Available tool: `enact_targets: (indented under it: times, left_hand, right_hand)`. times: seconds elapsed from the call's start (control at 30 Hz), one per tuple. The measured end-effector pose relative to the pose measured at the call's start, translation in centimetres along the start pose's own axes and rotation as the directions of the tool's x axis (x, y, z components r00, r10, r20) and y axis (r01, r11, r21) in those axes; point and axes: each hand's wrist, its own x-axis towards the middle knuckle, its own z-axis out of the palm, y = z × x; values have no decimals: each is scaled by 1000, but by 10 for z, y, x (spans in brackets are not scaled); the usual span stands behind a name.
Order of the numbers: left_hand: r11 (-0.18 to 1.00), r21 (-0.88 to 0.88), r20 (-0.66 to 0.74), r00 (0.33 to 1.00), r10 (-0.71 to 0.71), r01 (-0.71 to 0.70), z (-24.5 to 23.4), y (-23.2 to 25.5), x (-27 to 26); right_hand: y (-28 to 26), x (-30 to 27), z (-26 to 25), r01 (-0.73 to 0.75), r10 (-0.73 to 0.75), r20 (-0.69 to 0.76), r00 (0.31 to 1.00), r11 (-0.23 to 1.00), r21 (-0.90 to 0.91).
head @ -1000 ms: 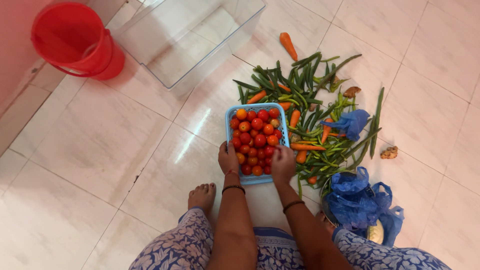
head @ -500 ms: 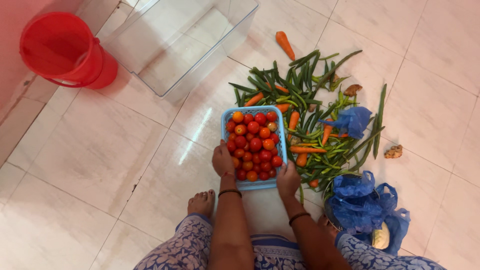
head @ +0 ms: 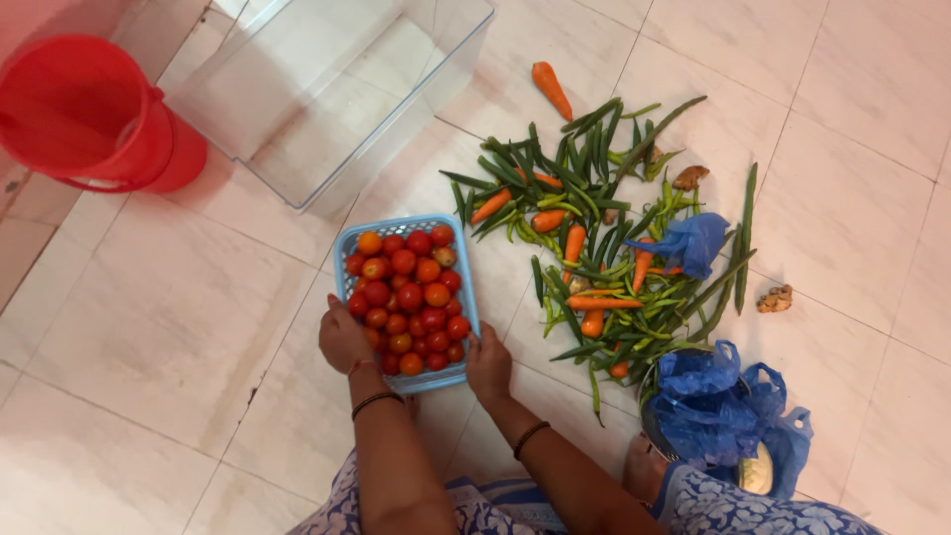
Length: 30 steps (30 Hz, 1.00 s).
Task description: The person sits on the floor and sorts vegetables, placing tomatoes into a blue basket, long beans into a clear plastic container, and carrots into a blue plastic bag. Green chilies are placed into a metal bowl.
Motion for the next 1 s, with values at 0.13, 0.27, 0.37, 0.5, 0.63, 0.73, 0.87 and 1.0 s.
enact_targets:
  times: [0.13, 0.27, 0.37, 0.5, 0.63, 0.73, 0.87, 1.0]
  left_hand:
    - [992, 99, -27, 997, -72, 74, -3, 18, 8]
    - [943, 275, -88, 982, -167, 185, 9, 32, 19]
    - [932, 357, -322, 945, 66, 57, 29, 40, 13]
    - [820, 444, -319, 791, 522, -362, 61, 58, -15]
    - [632, 64, 25, 634, 773, -772, 91, 81, -52]
    - [395, 156, 207, 422, 883, -905, 116, 92, -81]
    - [511, -72, 409, 442, 798, -856, 143, 87, -126]
    - [584, -164, 615, 380, 691, -795, 166, 82, -166]
  right_hand:
    - [-16, 6, 14, -8, 7, 110, 994, 1000, 9]
    - [-35, 4, 17, -97, 90, 260, 961, 995, 13]
    - [-50, 2, 12, -95, 71, 387, 919, 995, 42]
    - [-56, 12, -1, 9, 12, 501, 865, 999, -39]
    - [-26, 29, -20, 95, -81, 390, 917, 995, -16]
    - [16, 43, -48, 191, -178, 93, 980, 970, -153]
    - [73, 67, -108, 184, -289, -221, 932, 899, -397]
    - [103, 85, -154, -178, -95, -423, 901, 808, -562]
